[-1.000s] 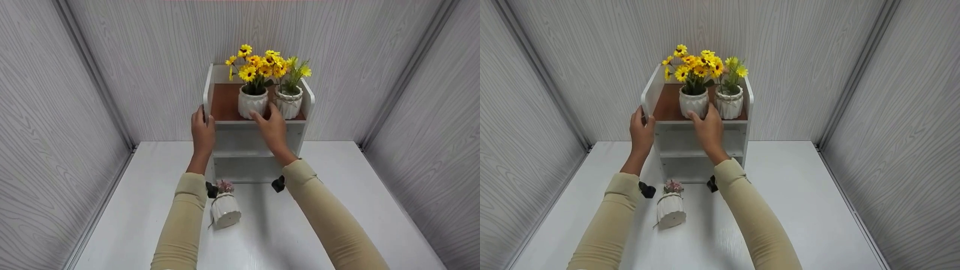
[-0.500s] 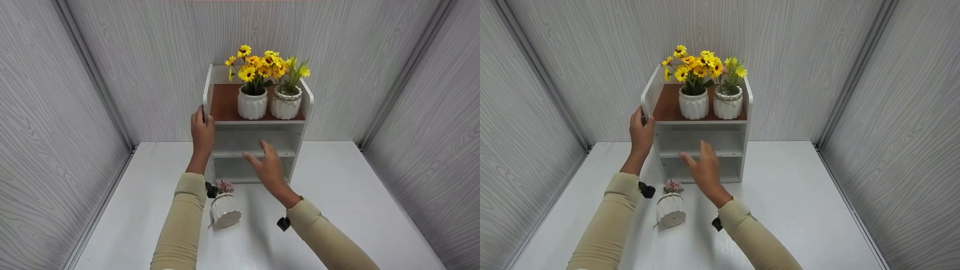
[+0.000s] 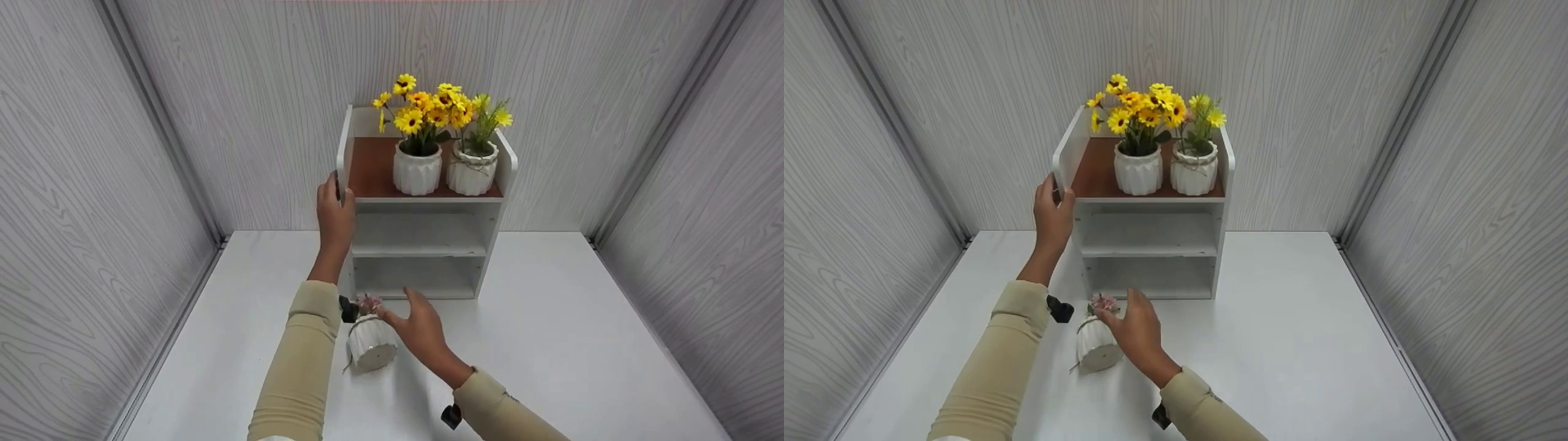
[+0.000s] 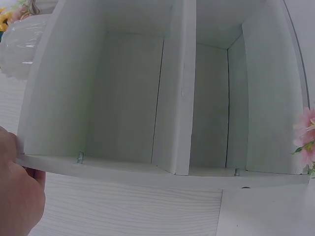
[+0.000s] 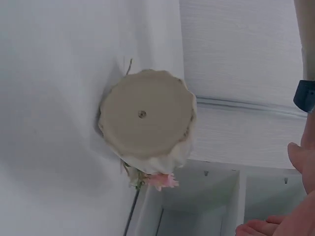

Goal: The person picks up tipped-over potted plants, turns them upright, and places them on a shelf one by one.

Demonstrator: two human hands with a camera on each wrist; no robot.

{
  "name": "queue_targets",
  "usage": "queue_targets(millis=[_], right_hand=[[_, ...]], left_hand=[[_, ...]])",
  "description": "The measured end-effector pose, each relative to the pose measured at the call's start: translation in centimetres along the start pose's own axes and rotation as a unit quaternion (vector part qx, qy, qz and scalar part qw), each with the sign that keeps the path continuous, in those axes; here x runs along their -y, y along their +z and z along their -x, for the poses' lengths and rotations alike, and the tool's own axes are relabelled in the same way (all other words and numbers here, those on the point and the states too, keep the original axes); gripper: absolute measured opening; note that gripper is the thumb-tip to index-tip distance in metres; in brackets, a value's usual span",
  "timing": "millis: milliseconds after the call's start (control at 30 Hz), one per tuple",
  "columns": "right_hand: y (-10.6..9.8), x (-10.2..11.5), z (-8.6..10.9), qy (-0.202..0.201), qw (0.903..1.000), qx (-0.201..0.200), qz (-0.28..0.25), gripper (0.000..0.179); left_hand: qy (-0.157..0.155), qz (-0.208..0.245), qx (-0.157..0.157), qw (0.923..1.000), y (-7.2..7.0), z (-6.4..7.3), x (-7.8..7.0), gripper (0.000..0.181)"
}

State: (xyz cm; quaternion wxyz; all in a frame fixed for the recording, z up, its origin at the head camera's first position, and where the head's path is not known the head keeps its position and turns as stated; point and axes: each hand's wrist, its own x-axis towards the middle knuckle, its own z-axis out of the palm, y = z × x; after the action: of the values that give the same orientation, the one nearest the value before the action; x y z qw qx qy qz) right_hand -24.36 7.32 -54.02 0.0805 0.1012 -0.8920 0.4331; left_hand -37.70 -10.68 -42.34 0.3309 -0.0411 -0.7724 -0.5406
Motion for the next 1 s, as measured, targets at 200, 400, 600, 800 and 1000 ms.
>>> queue_targets(millis=[200,400,600,800,1000], right_hand=[[2.4,-1.3,1.5,0.011,0.9994,0.033,-0.001,0.091],[4.3,-2.1,1.9,0.013,0.9986,0.043,0.026,0.091],[5.6,-2.7,1.8,0.033,0.9967,0.052,0.052,0.088],[6.1,-3.0,1.7,0.037,0.9959,0.051,0.065,0.077],[5.8,-3.0,1.6,0.052,0.9937,0.076,0.064,0.085]], left_hand=[[-0.001,0.001,0.005,1.0,-0.2,0.1,0.0,0.052],[-0.003,-0.003,0.005,1.0,-0.3,0.1,0.1,0.052],[-0.002,-0.005,0.005,1.0,-0.2,0.1,-0.1,0.052],[-0.004,-0.004,0.006,1.0,-0.1,0.0,0.0,0.052],[-0.007,-0.008,0.007,0.9999,-0.2,0.0,0.0,0.052]])
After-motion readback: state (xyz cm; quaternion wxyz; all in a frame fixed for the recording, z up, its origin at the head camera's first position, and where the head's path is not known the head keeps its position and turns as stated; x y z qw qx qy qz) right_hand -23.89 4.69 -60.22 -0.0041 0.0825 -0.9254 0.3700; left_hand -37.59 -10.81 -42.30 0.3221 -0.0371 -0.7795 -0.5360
